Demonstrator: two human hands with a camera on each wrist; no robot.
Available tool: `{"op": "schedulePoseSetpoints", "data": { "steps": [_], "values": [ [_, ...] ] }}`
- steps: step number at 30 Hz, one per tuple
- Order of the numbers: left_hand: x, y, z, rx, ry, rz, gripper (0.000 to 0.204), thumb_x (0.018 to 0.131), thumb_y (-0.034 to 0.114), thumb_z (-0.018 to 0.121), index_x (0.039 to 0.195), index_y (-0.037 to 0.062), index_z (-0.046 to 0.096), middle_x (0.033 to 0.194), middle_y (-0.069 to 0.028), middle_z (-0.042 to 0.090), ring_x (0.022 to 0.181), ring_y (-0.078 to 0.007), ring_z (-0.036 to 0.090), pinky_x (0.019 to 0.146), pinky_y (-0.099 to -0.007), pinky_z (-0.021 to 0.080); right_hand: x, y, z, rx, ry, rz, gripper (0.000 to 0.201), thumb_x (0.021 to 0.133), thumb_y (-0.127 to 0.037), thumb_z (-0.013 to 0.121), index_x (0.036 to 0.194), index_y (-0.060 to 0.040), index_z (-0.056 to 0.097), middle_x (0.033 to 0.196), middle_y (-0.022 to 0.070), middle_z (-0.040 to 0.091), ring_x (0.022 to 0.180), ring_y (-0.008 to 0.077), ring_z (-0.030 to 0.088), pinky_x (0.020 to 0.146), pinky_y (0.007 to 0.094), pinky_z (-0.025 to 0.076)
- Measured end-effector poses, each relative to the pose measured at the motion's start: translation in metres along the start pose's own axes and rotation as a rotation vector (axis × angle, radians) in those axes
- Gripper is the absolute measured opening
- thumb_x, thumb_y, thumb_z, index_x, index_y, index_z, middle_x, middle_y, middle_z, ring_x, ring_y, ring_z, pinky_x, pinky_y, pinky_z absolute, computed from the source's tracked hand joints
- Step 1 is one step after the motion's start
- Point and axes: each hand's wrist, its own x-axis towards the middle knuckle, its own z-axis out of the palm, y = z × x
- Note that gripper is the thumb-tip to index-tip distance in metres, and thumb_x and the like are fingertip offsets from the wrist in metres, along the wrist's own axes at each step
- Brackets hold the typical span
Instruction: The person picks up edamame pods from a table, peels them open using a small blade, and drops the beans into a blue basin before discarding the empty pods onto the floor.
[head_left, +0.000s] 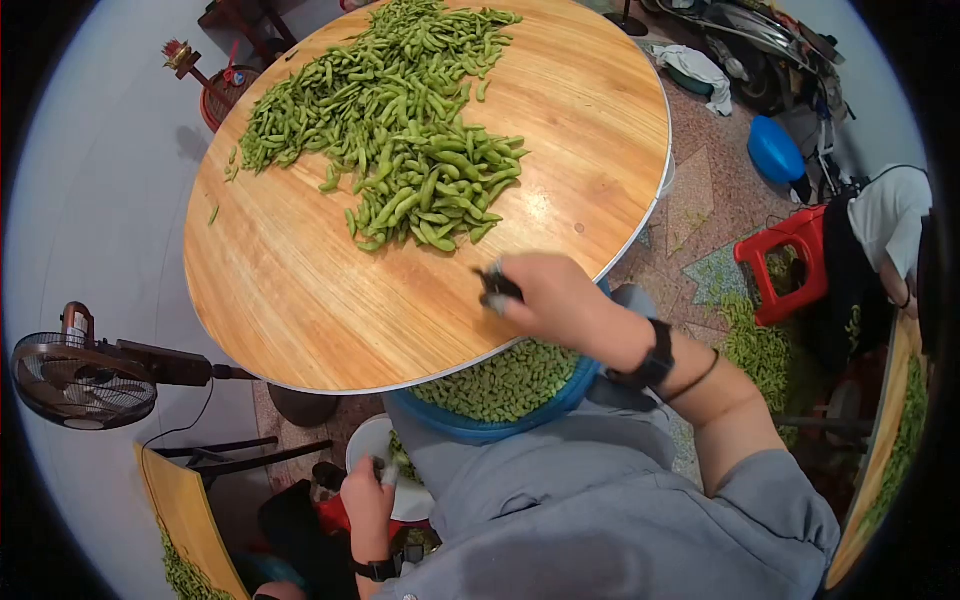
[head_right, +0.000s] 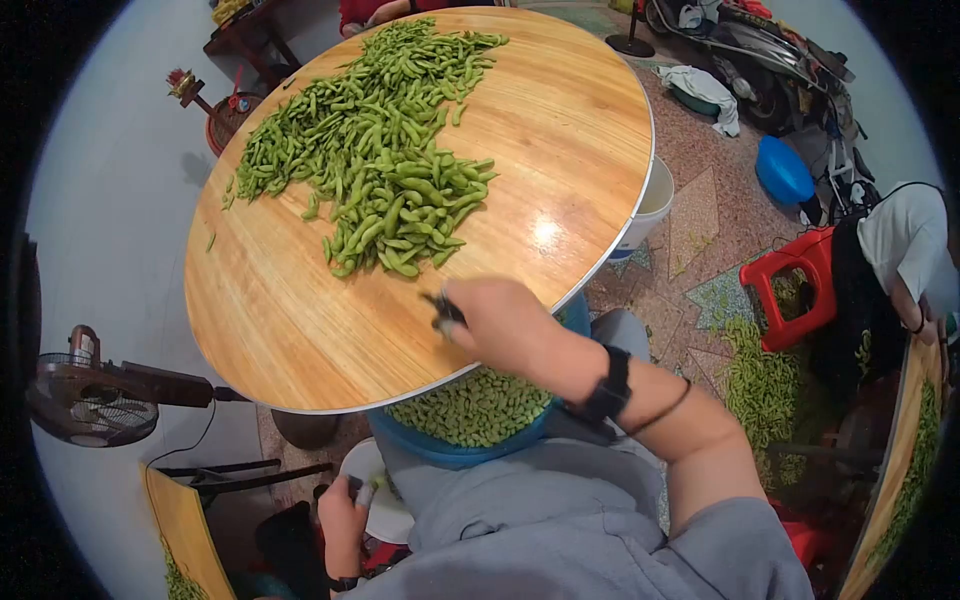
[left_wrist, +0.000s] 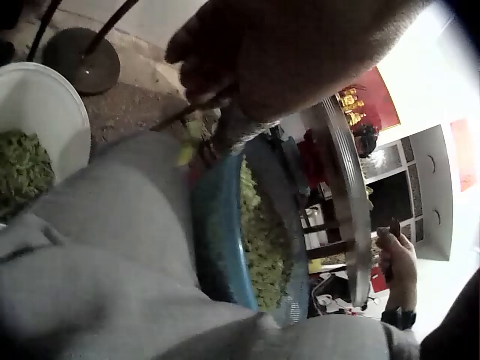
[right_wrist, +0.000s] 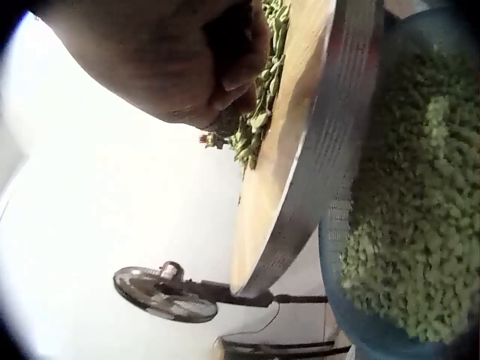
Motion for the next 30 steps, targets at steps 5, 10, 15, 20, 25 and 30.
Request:
{"op": "schedulePoseSetpoints", "data": {
  "steps": [5,10,15,20,25,30],
  "values": [
    [-0.015,0.009,-0.008,0.001,-0.052,-0.209,0.03,0.072,0.015,0.072,0.092,-0.0002,0.055,0.073,-0.0155,0.063,0.074,-0.0368,0.062,0.065,-0.0447,0.048,0.048,0.008,0.022,-0.217,0.275,0.02,0.016,0.076,-0.016,0.063,0.08,-0.0027,0.055,0.072,0.0167,0.059,0.07,0.0359,0.06,0.061,0.0419,0.05],
    [-0.003,0.021,-0.003,-0.208,-0.087,-0.132,0.021,0.075,0.014,0.068,0.087,-0.0006,0.058,0.073,-0.0199,0.061,0.069,-0.039,0.059,0.062,-0.0444,0.046,0.053,0.013,0.034,-0.372,0.272,0.079,0.015,0.071,-0.011,0.061,0.082,-0.0032,0.054,0.076,0.0173,0.058,0.065,0.0346,0.06,0.055,0.0432,0.05],
    [0.021,0.054,0.001,-0.459,-0.013,0.049,0.015,0.079,0.01,0.063,0.089,-0.0005,0.059,0.073,-0.0186,0.061,0.066,-0.0345,0.06,0.06,-0.0383,0.047,0.009,-0.01,0.012,-0.325,0.369,-0.034,0.014,0.071,-0.011,0.062,0.08,-0.005,0.053,0.074,0.0144,0.055,0.065,0.0344,0.059,0.056,0.0419,0.05],
    [0.049,0.104,-0.001,-0.829,0.032,0.197,0.021,0.083,0.007,0.058,0.102,-0.0002,0.06,0.082,-0.0153,0.058,0.073,-0.026,0.059,0.066,-0.0319,0.047,-0.05,-0.036,0.016,0.102,0.139,-0.076,0.02,0.071,-0.012,0.062,0.087,-0.0029,0.054,0.076,0.0175,0.056,0.069,0.0374,0.058,0.06,0.0422,0.048],
    [0.062,0.124,-0.002,-0.884,0.061,0.518,0.02,0.083,0.007,0.053,0.101,-0.0006,0.058,0.083,-0.0136,0.054,0.073,-0.026,0.057,0.064,-0.0314,0.046,-0.089,-0.06,0.019,0.202,-0.271,-0.109,0.024,0.068,-0.011,0.064,0.084,0.0001,0.051,0.077,0.0197,0.056,0.076,0.0396,0.057,0.066,0.045,0.046],
    [0.054,0.12,-0.009,-1.13,-0.329,0.358,0.015,0.088,0.009,0.052,0.097,-0.0003,0.06,0.077,-0.0068,0.063,0.067,-0.0137,0.059,0.062,-0.0254,0.047,-0.095,-0.071,0.019,0.165,-0.259,-0.098,0.024,0.068,-0.01,0.064,0.083,0.0004,0.049,0.076,0.0201,0.055,0.075,0.0405,0.057,0.065,0.0458,0.045]
  ]
}}
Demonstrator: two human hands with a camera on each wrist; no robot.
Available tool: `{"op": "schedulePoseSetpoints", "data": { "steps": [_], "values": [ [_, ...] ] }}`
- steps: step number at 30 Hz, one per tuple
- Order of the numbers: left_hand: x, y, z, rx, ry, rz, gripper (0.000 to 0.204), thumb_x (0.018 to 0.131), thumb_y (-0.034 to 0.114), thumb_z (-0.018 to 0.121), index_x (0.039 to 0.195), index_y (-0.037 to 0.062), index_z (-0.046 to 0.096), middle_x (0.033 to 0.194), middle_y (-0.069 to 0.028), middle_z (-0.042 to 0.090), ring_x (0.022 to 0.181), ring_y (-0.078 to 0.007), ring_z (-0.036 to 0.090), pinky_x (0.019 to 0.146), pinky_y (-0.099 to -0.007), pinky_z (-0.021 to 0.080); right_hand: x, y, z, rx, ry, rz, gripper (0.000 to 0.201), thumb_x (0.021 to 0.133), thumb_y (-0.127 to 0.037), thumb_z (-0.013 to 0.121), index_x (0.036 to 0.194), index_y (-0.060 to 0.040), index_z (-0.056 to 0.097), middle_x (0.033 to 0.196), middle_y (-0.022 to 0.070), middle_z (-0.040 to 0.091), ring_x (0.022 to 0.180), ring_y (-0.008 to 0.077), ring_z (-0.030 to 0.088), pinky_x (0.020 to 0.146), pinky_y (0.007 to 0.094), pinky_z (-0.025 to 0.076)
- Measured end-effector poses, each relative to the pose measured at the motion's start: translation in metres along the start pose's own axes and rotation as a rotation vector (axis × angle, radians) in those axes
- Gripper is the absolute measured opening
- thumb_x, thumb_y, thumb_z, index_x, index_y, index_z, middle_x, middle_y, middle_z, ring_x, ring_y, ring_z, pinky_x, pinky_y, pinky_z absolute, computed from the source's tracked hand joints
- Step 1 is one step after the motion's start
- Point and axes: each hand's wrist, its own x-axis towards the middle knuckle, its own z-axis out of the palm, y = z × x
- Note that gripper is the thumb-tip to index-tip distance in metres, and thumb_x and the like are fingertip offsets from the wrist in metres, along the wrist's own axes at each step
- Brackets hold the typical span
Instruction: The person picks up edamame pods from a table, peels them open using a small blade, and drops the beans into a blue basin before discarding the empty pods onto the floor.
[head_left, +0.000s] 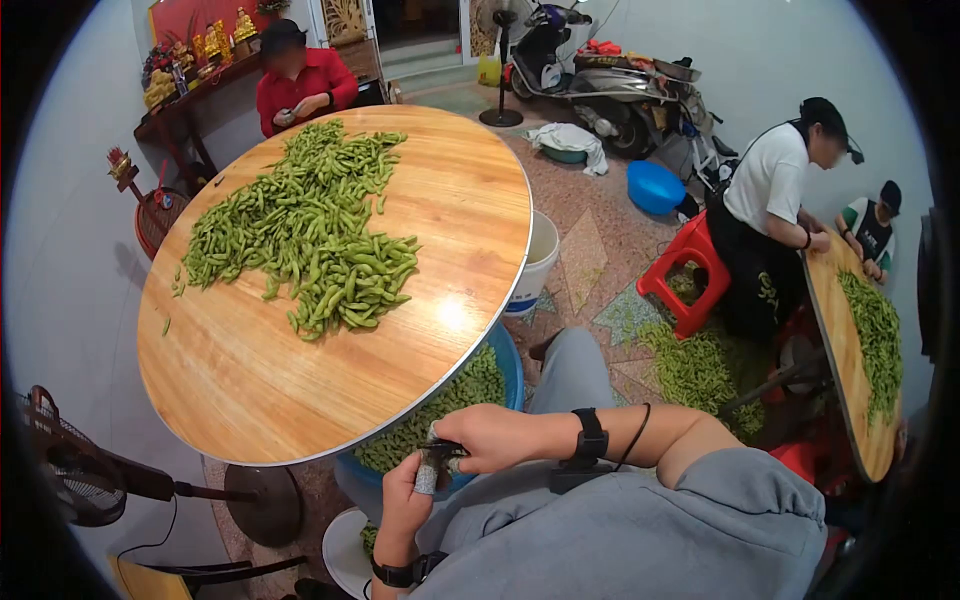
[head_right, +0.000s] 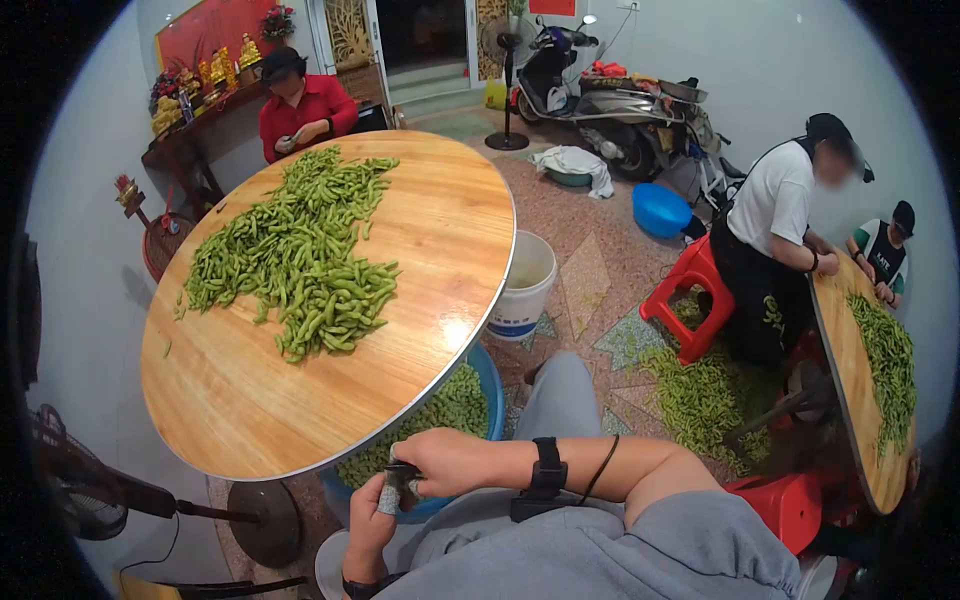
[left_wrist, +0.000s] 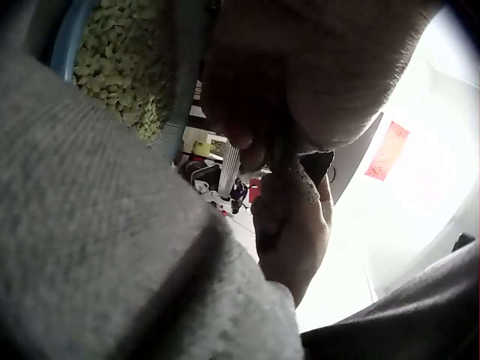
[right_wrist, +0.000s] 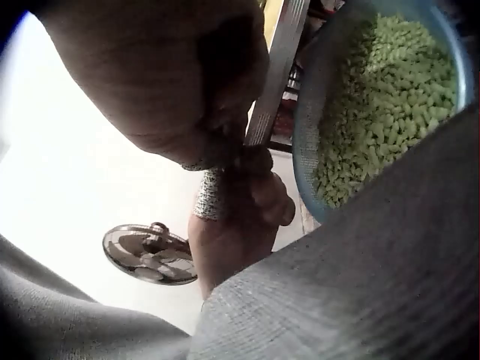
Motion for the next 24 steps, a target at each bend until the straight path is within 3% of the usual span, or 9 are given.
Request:
{"op": "schedulePoseSetpoints", "data": {
  "steps": [2,5,9,11,18,20,24],
  "values": [
    [-0.008,-0.006,-0.003,-0.272,-0.053,-0.094,0.017,0.091,0.011,0.052,0.098,-0.0005,0.062,0.075,-0.0035,0.064,0.064,-0.0093,0.058,0.061,-0.0231,0.047,-0.002,-0.007,0.001,0.066,-0.036,0.055,0.024,0.068,-0.01,0.063,0.085,0.0004,0.05,0.078,0.0204,0.056,0.075,0.0399,0.057,0.064,0.0445,0.046],
    [-0.019,-0.003,-0.006,-0.432,-0.122,-0.171,0.019,0.091,0.013,0.054,0.1,-0.0013,0.063,0.075,-0.0032,0.064,0.065,-0.0097,0.058,0.06,-0.0231,0.047,-0.005,-0.02,-0.001,0.117,-0.098,0.141,0.023,0.07,-0.009,0.061,0.089,0.0005,0.051,0.082,0.0201,0.059,0.076,0.0372,0.06,0.064,0.0415,0.047],
    [-0.022,0.005,-0.011,-0.475,-0.198,-0.182,0.02,0.091,0.014,0.056,0.098,-0.0019,0.064,0.074,-0.0034,0.064,0.064,-0.0095,0.057,0.059,-0.0229,0.046,-0.011,-0.02,0.0,0.236,-0.103,0.106,0.027,0.07,-0.011,0.061,0.092,0.0011,0.053,0.082,0.0162,0.063,0.076,0.0332,0.063,0.065,0.0391,0.049],
    [-0.023,0.009,-0.013,-0.414,-0.265,-0.208,0.031,0.086,0.025,0.063,0.096,-0.0048,0.063,0.076,-0.0073,0.063,0.062,-0.0134,0.058,0.057,-0.0257,0.046,-0.013,-0.022,-0.001,0.219,-0.132,0.112,0.027,0.071,-0.012,0.062,0.093,0.0009,0.053,0.082,0.0135,0.064,0.074,0.0291,0.063,0.064,0.0368,0.049],
    [-0.032,-0.003,-0.011,-0.545,-0.234,-0.245,0.029,0.085,0.021,0.064,0.097,-0.0049,0.063,0.08,-0.0095,0.064,0.062,-0.0149,0.059,0.057,-0.0262,0.047,-0.01,-0.011,0.007,0.219,-0.195,0.101,0.027,0.075,-0.018,0.063,0.091,0.001,0.054,0.079,0.017,0.061,0.072,0.028,0.061,0.063,0.0365,0.048],
    [-0.034,-0.006,-0.012,-0.696,-0.256,-0.256,0.023,0.09,0.016,0.058,0.099,-0.0038,0.063,0.079,-0.007,0.064,0.064,-0.0125,0.059,0.059,-0.0236,0.046,-0.009,-0.012,0.005,0.233,-0.192,0.107,0.027,0.077,-0.02,0.063,0.092,0.0012,0.054,0.08,0.0177,0.061,0.073,0.0284,0.061,0.064,0.0369,0.047],
    [-0.032,-0.015,-0.009,-0.794,-0.224,-0.249,0.025,0.091,0.018,0.057,0.103,-0.0039,0.061,0.078,-0.008,0.063,0.064,-0.0141,0.059,0.059,-0.0238,0.046,-0.011,-0.015,0.007,0.31,-0.098,0.209,0.027,0.083,-0.023,0.058,0.095,0.0012,0.054,0.081,0.0194,0.061,0.075,0.0296,0.061,0.067,0.0381,0.047]
  ]
}}
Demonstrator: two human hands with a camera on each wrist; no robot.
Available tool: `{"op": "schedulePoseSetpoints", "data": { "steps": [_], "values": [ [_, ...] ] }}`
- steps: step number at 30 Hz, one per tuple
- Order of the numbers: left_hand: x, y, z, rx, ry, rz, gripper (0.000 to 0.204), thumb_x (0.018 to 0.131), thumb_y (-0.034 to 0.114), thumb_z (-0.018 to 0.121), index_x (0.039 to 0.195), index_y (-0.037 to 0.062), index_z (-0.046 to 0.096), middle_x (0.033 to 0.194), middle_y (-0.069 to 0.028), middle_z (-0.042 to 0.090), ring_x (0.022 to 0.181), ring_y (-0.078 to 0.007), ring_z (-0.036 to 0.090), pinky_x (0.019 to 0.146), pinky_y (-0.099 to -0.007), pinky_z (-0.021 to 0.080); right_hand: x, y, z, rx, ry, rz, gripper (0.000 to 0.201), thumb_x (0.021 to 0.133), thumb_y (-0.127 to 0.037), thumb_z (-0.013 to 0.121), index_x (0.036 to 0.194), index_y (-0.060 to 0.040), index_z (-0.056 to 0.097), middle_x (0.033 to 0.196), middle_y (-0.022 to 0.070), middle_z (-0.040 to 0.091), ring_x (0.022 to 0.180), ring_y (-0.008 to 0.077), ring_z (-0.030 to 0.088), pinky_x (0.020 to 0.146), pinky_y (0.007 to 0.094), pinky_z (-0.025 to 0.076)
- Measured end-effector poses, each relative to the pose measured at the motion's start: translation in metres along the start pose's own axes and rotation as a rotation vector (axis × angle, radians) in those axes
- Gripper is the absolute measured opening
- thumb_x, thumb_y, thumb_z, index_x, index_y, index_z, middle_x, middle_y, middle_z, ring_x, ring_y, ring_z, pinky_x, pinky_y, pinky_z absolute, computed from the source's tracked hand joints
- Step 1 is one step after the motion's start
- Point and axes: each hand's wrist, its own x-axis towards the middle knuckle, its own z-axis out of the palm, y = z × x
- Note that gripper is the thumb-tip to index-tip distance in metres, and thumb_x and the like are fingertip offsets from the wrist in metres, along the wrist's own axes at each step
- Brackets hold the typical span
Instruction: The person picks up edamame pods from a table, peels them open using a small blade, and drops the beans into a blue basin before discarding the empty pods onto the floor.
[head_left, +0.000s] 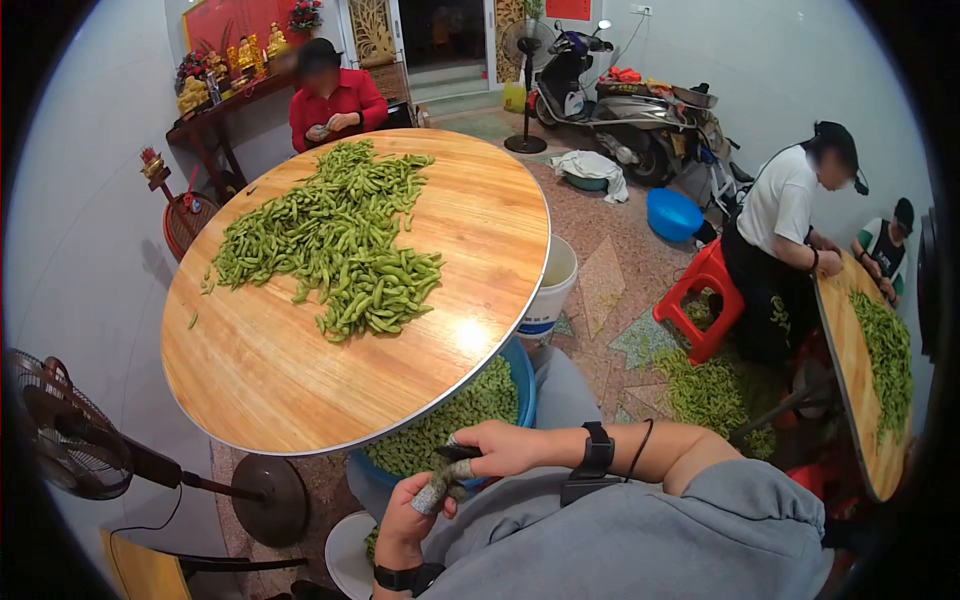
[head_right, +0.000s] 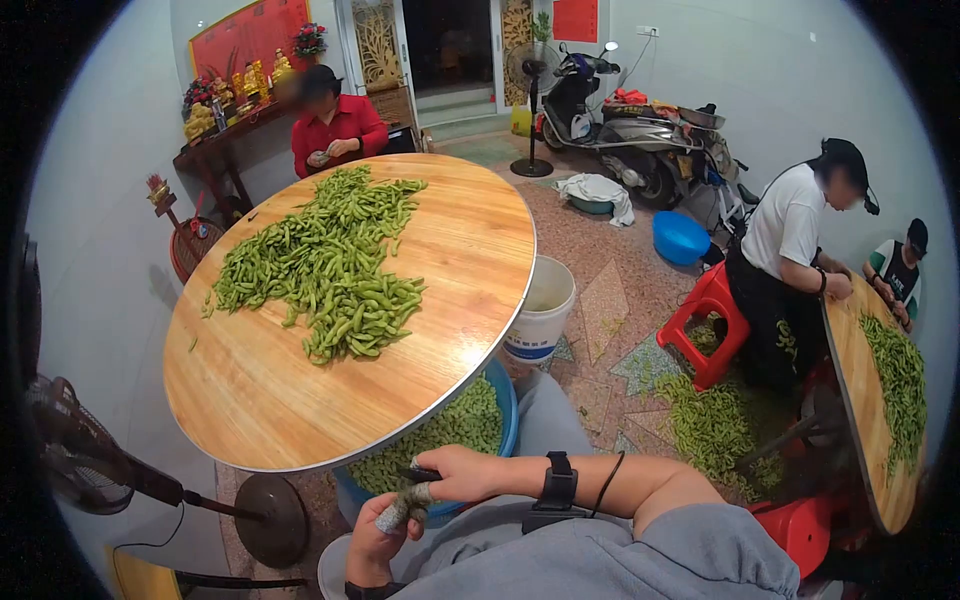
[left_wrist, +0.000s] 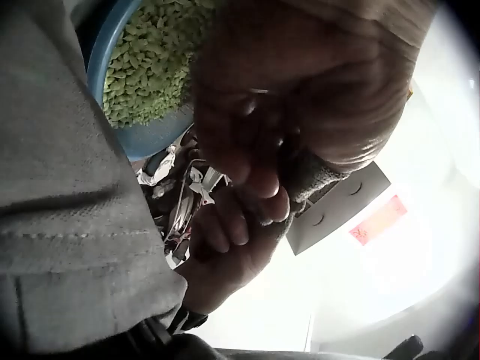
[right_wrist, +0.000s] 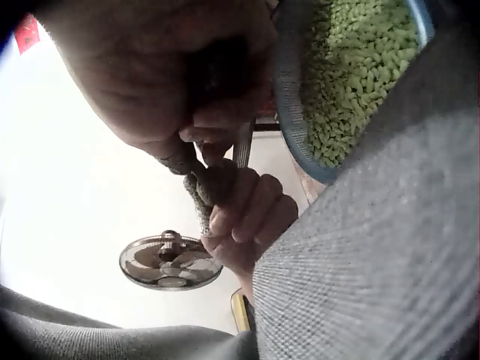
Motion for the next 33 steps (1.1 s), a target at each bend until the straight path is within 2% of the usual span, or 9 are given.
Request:
{"op": "schedulePoseSetpoints", "data": {
  "steps": [5,7,10,17,19,20,22,29,33],
  "values": [
    [0.015,-0.001,0.006,-0.008,0.196,0.136,0.021,0.094,0.019,0.053,0.097,-0.0009,0.058,0.074,-0.0066,0.061,0.06,-0.0134,0.056,0.057,-0.0244,0.046,0.005,0.012,0.01,-0.016,0.101,0.014,0.023,0.087,-0.019,0.051,0.098,0.0009,0.054,0.084,0.019,0.062,0.076,0.0313,0.061,0.068,0.0386,0.048],
    [0.019,-0.003,0.006,0.037,0.265,0.154,0.019,0.095,0.019,0.051,0.095,0.0012,0.057,0.072,-0.0054,0.06,0.059,-0.0125,0.055,0.056,-0.0245,0.046,0.007,0.017,0.014,0.022,0.069,-0.005,0.027,0.09,-0.02,0.048,0.11,-0.0024,0.051,0.08,0.0124,0.061,0.071,0.0209,0.06,0.063,0.0344,0.049],
    [0.019,0.0,0.013,0.015,0.335,0.189,0.016,0.096,0.016,0.048,0.094,0.003,0.057,0.072,-0.0042,0.06,0.058,-0.0106,0.053,0.055,-0.0232,0.045,0.007,0.009,0.013,-0.014,0.026,-0.002,0.029,0.089,-0.016,0.046,0.114,-0.0033,0.048,0.077,0.0104,0.059,0.066,0.0208,0.059,0.06,0.0346,0.049],
    [0.027,-0.008,0.012,0.049,0.352,0.191,0.014,0.096,0.015,0.049,0.094,0.0033,0.057,0.071,-0.0036,0.059,0.057,-0.0109,0.053,0.054,-0.0233,0.045,0.004,0.01,0.006,0.051,0.012,-0.013,0.022,0.085,-0.011,0.045,0.106,-0.002,0.048,0.079,0.0132,0.061,0.064,0.024,0.058,0.057,0.0347,0.047],
    [0.032,-0.01,0.01,-0.042,0.286,0.193,0.016,0.093,0.017,0.053,0.1,0.0033,0.057,0.075,-0.0033,0.061,0.061,-0.0108,0.056,0.05,-0.0234,0.044,0.0,0.008,-0.002,0.567,-0.172,0.172,0.021,0.086,-0.01,0.042,0.105,-0.0062,0.05,0.075,0.0044,0.057,0.051,0.011,0.048,0.043,0.0251,0.039],
    [0.033,-0.009,0.011,-0.037,0.284,0.185,0.016,0.093,0.017,0.053,0.1,0.0033,0.057,0.075,-0.0033,0.061,0.061,-0.0108,0.056,0.05,-0.0234,0.044,-0.001,0.01,-0.004,0.574,-0.165,0.172,0.021,0.086,-0.01,0.042,0.105,-0.0062,0.05,0.075,0.0044,0.057,0.051,0.011,0.048,0.043,0.0251,0.039],
    [0.033,-0.006,0.016,-0.202,0.266,0.117,0.015,0.094,0.016,0.052,0.097,0.0027,0.058,0.073,-0.0048,0.061,0.059,-0.0123,0.055,0.054,-0.0253,0.045,-0.003,0.016,-0.006,0.665,-0.224,0.192,0.023,0.087,-0.009,0.04,0.108,-0.01,0.051,0.072,-0.0024,0.052,0.047,0.0019,0.037,0.038,0.0174,0.029],
    [0.032,-0.009,0.017,-0.123,0.332,0.134,0.019,0.094,0.017,0.053,0.103,0.0018,0.058,0.074,-0.0053,0.061,0.059,-0.0133,0.055,0.053,-0.0263,0.044,-0.006,0.021,-0.008,0.869,-0.297,0.228,0.023,0.091,-0.009,0.036,0.11,-0.0073,0.049,0.07,-0.001,0.047,0.047,0.0023,0.038,0.039,0.0182,0.031],
    [0.035,-0.009,0.017,-0.119,0.218,0.172,0.02,0.093,0.018,0.054,0.103,0.0017,0.058,0.074,-0.005,0.061,0.059,-0.0126,0.054,0.053,-0.0258,0.043,-0.005,0.024,-0.015,0.901,-0.329,0.201,0.027,0.09,-0.01,0.038,0.115,-0.0094,0.048,0.07,-0.0019,0.047,0.046,0.0023,0.036,0.039,0.0181,0.029]
  ]
}}
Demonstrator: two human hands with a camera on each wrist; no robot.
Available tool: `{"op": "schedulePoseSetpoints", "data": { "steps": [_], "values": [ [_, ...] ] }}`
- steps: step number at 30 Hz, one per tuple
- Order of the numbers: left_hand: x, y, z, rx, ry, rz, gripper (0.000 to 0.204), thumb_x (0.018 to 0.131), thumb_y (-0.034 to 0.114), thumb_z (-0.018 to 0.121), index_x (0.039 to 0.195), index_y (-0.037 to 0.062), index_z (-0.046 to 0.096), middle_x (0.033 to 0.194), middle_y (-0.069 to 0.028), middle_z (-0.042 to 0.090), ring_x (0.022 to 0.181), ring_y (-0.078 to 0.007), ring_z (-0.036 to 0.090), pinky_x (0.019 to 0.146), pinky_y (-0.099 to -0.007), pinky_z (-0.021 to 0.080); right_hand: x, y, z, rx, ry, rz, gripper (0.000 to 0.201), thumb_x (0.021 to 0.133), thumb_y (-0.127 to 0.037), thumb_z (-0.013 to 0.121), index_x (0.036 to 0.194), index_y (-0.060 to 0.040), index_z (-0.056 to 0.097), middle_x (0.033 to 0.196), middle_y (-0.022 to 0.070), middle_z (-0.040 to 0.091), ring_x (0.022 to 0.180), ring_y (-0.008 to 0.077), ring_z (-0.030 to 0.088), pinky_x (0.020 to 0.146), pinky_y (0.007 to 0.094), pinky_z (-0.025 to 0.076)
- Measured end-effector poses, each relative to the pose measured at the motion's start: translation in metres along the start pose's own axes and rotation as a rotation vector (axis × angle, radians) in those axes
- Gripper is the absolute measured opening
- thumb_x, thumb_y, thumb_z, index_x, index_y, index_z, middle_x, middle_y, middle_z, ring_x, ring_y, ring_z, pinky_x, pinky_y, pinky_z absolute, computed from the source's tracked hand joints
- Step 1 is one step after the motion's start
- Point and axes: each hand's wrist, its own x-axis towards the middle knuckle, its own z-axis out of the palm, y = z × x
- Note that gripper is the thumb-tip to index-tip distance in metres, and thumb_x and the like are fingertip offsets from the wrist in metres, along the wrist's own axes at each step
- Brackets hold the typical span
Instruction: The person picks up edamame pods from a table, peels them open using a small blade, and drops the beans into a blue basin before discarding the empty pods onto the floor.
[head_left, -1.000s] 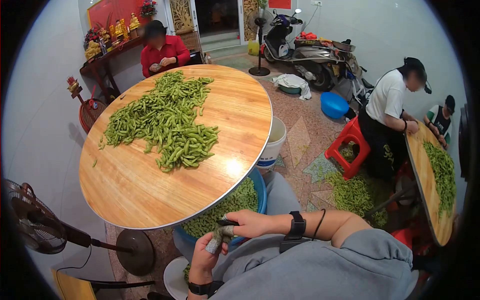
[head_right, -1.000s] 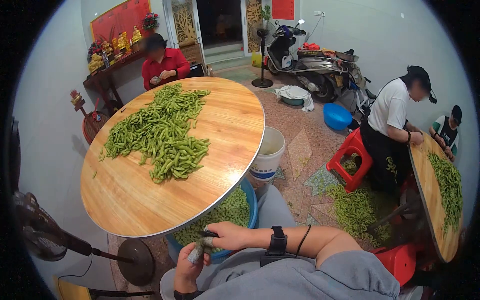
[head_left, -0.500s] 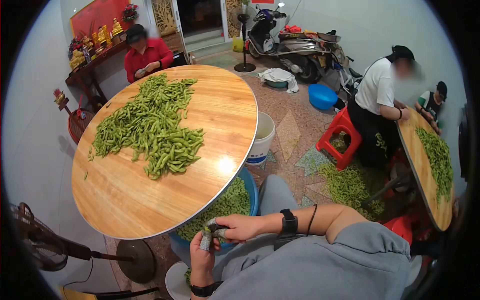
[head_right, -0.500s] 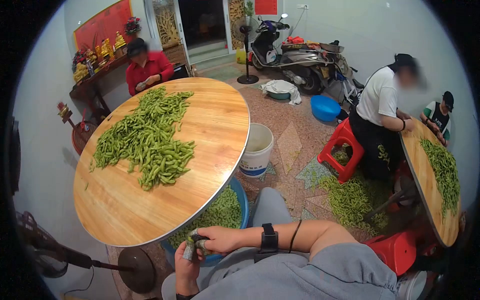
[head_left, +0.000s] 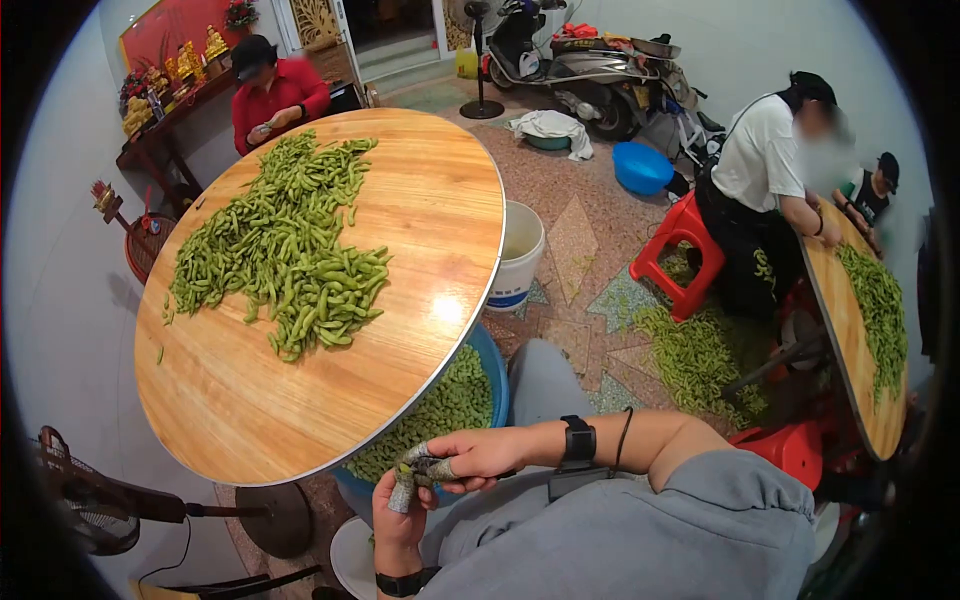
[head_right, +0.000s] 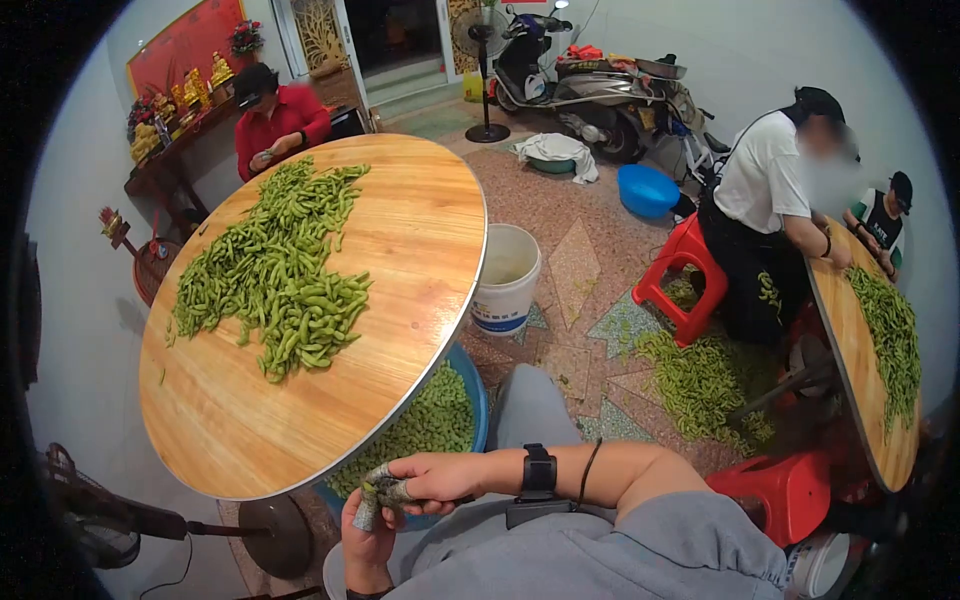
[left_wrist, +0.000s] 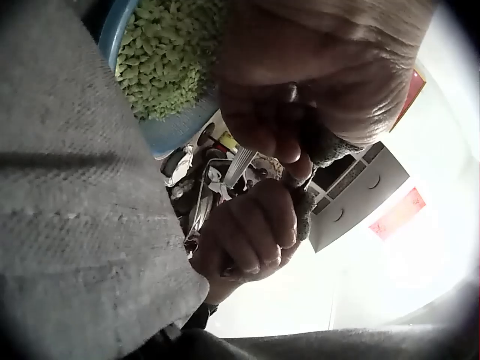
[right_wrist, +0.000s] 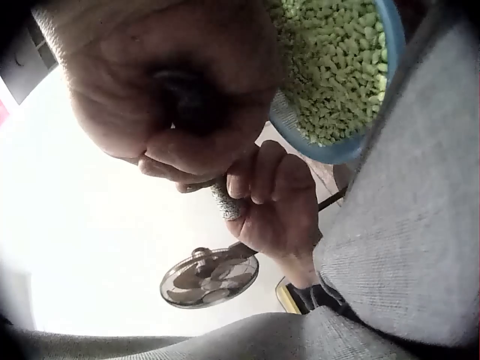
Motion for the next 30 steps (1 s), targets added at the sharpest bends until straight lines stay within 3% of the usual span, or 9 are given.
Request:
{"op": "schedulePoseSetpoints", "data": {
  "steps": [2,5,8,11,15,17,20,23,30],
  "values": [
    [0.002,-0.004,0.005,-0.007,0.026,0.034,0.019,0.093,0.018,0.054,0.103,0.0016,0.058,0.074,-0.0048,0.06,0.059,-0.0117,0.053,0.054,-0.0254,0.043,-0.002,-0.003,-0.004,-0.015,-0.026,0.029,0.031,0.089,-0.01,0.039,0.119,-0.0113,0.047,0.069,-0.0025,0.048,0.046,0.0028,0.036,0.039,0.0182,0.03],
    [0.005,0.003,0.015,0.676,0.13,0.192,0.015,0.093,0.014,0.052,0.095,0.0011,0.06,0.072,0.0004,0.057,0.063,-0.0082,0.052,0.055,-0.026,0.044,0.004,0.007,-0.013,-0.347,0.175,-0.083,0.037,0.09,-0.008,0.04,0.127,-0.008,0.045,0.086,0.0023,0.057,0.062,0.0064,0.049,0.054,0.0202,0.041],
    [0.01,0.005,0.018,1.324,0.224,0.561,0.01,0.084,0.011,0.058,0.083,0.0011,0.056,0.069,-0.0142,0.056,0.061,-0.0313,0.056,0.056,-0.0361,0.045,0.007,0.008,-0.017,-0.571,0.268,-0.108,0.043,0.09,-0.008,0.042,0.133,-0.0106,0.042,0.088,0.0034,0.057,0.067,0.0076,0.05,0.06,0.0216,0.044],
    [0.012,0.012,0.022,1.444,0.204,0.626,0.009,0.079,0.008,0.058,0.078,0.001,0.053,0.071,-0.0212,0.051,0.066,-0.0408,0.052,0.056,-0.0388,0.044,0.012,0.0,-0.02,-0.549,0.236,-0.074,0.047,0.09,-0.009,0.043,0.137,-0.0124,0.039,0.078,0.001,0.054,0.06,0.0072,0.047,0.054,0.0217,0.041],
    [0.008,0.015,0.007,1.371,0.161,0.496,0.01,0.085,0.011,0.056,0.08,0.0016,0.056,0.069,-0.0142,0.056,0.061,-0.0331,0.055,0.056,-0.0364,0.044,0.016,0.0,-0.025,-0.249,0.139,0.039,0.042,0.093,-0.009,0.041,0.135,-0.014,0.042,0.068,-0.0033,0.045,0.054,0.0053,0.039,0.046,0.0207,0.033],
    [0.005,0.013,-0.002,0.699,0.044,0.038,0.014,0.09,0.014,0.054,0.084,0.0026,0.059,0.069,-0.0057,0.059,0.059,-0.0214,0.056,0.054,-0.0327,0.043,0.014,0.004,-0.026,-0.047,0.055,0.09,0.038,0.095,-0.01,0.041,0.133,-0.0163,0.043,0.068,-0.005,0.042,0.053,0.0032,0.033,0.045,0.0189,0.027],
    [0.004,0.006,-0.016,0.106,0.021,-0.219,0.017,0.094,0.017,0.052,0.091,0.0029,0.061,0.071,-0.0009,0.058,0.061,-0.0119,0.053,0.055,-0.027,0.042,0.01,0.005,-0.028,0.194,0.005,0.219,0.038,0.096,-0.012,0.042,0.134,-0.0169,0.042,0.07,-0.0049,0.043,0.053,0.0026,0.032,0.045,0.0184,0.027],
    [0.01,-0.002,-0.021,-0.242,-0.119,-0.228,0.02,0.092,0.02,0.058,0.095,0.0003,0.059,0.066,-0.0031,0.056,0.061,-0.0132,0.053,0.058,-0.0259,0.042,0.014,0.011,-0.039,0.169,-0.024,0.19,0.038,0.096,-0.013,0.042,0.134,-0.0149,0.041,0.07,-0.0048,0.043,0.053,0.003,0.032,0.045,0.0186,0.026],
    [0.022,0.0,-0.009,0.216,0.036,-0.335,0.016,0.095,0.017,0.051,0.096,0.0032,0.06,0.071,-0.0018,0.058,0.063,-0.0106,0.052,0.058,-0.0237,0.04,0.029,0.01,-0.054,-0.078,0.24,0.027,0.02,0.093,-0.018,0.053,0.111,-0.0089,0.053,0.059,-0.005,0.042,0.045,0.0038,0.035,0.041,0.0202,0.027]
  ]
}}
